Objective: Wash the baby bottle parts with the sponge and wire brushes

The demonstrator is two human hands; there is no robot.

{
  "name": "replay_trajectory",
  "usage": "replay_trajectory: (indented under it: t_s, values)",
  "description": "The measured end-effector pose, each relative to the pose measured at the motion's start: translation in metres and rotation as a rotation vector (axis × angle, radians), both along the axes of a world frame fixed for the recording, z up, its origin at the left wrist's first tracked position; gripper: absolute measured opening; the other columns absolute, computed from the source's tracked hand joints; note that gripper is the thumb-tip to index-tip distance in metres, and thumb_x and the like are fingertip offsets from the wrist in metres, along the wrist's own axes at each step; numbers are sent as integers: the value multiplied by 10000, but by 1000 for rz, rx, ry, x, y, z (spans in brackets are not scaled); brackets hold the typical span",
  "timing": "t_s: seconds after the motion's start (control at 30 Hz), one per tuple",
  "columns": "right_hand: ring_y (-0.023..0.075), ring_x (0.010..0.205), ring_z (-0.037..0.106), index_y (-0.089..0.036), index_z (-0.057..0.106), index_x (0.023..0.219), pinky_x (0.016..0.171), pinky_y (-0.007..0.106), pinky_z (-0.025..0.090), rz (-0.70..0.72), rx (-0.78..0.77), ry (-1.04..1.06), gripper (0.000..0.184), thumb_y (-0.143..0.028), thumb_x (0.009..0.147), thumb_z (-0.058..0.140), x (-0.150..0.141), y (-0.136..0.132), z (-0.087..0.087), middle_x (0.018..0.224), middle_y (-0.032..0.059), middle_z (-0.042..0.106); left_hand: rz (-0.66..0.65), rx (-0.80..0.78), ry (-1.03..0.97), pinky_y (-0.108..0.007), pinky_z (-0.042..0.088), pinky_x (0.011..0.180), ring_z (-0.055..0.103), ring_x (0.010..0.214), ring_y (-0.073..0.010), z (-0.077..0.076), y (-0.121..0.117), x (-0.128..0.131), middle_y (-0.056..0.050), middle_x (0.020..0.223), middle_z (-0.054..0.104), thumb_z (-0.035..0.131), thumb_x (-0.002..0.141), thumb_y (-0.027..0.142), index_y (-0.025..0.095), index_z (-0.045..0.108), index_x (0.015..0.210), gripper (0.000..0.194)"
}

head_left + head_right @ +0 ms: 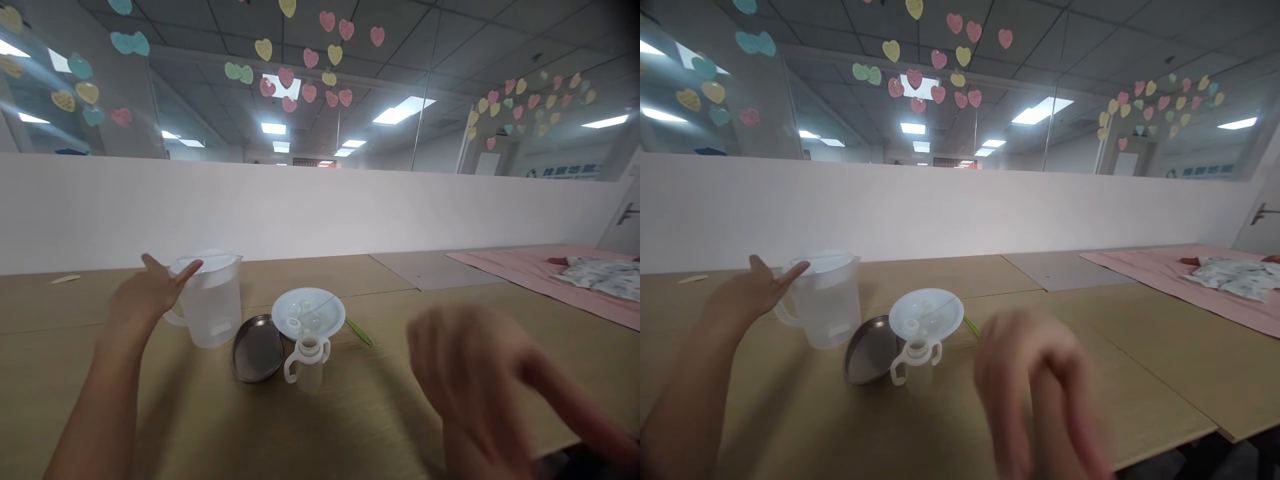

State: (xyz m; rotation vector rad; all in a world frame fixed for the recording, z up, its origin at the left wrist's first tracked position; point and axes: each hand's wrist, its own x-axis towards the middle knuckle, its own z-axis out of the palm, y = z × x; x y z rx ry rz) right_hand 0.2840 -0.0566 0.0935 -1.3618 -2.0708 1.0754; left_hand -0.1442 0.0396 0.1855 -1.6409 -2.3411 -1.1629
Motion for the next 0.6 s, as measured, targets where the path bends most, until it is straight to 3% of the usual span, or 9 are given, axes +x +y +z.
replay_trajectory:
  t_s: [0.07, 0.13, 0.17, 0.2, 0.27, 0.3, 0.33, 0.47, 0.6]
  values:
    - [19, 323, 424, -146, 561, 581, 628, 273, 466, 171, 69, 387, 548, -642, 725, 377, -10, 46, 29, 452, -67, 510, -156, 235, 32, -544, 376, 852, 531, 1012, -387, 13, -21, 33, -180, 982, 642, 470, 671, 672, 86, 449, 1233, 813]
    - [72, 333, 411, -186, 536, 614, 449, 205, 417, 49, 253, 743, 484, -629, 756, 406, -20, 84, 38, 402, -68, 442, -488, 481, -165, -377, 446, 838, 623, 861, -224, 12, -25, 69, -79, 907, 679, 367, 800, 562, 157, 538, 1139, 555]
    - [77, 350, 402, -191, 523, 633, 425, 193, 393, -88, 302, 780, 447, -581, 798, 379, -24, 100, 33, 419, -62, 432, -653, 442, -184, -327, 455, 825, 628, 839, -195, 5, -21, 87, -63, 876, 687, 385, 808, 525, 156, 580, 1073, 494]
    - [76, 373, 402, -189, 511, 643, 433, 184, 381, -282, 339, 712, 409, -503, 841, 340, -28, 113, 23, 444, -52, 436, -765, 348, -135, -300, 452, 821, 622, 855, -187, -5, -12, 104, -59, 891, 688, 405, 812, 488, 158, 617, 1000, 436]
    - [83, 430, 440, -175, 499, 645, 467, 189, 374, -654, 286, 262, 351, -368, 863, 303, -36, 133, -5, 507, -16, 487, -852, 141, 94, -286, 440, 815, 599, 912, -190, -33, 15, 131, -73, 984, 667, 369, 846, 406, 161, 642, 921, 375]
    - [98, 459, 464, -166, 507, 644, 470, 203, 361, -707, 262, 164, 298, -325, 840, 348, -39, 139, -21, 539, 8, 518, -848, 19, 251, -290, 431, 807, 597, 901, -195, -48, 30, 141, -89, 968, 667, 333, 866, 358, 152, 644, 892, 374]
    - [116, 495, 489, -161, 506, 628, 478, 213, 349, -736, 256, 102, 246, -290, 809, 401, -42, 144, -36, 564, 28, 537, -821, -111, 408, -295, 425, 794, 598, 885, -199, -64, 44, 149, -106, 948, 666, 299, 878, 308, 143, 643, 868, 381]
    - [189, 693, 554, -151, 521, 622, 549, 243, 321, -787, 279, -123, 97, -160, 714, 490, -54, 154, -79, 700, 91, 599, -775, -206, 495, -331, 412, 772, 597, 866, -240, -115, 82, 164, -173, 892, 659, 297, 865, 237, 90, 645, 791, 384]
    - [212, 799, 568, -145, 558, 735, 583, 251, 325, -750, 309, -293, 88, -123, 721, 475, -62, 160, -95, 841, 118, 618, -752, -245, 508, -333, 413, 735, 614, 825, -240, -137, 94, 165, -153, 847, 672, 261, 883, 350, 126, 655, 759, 470]
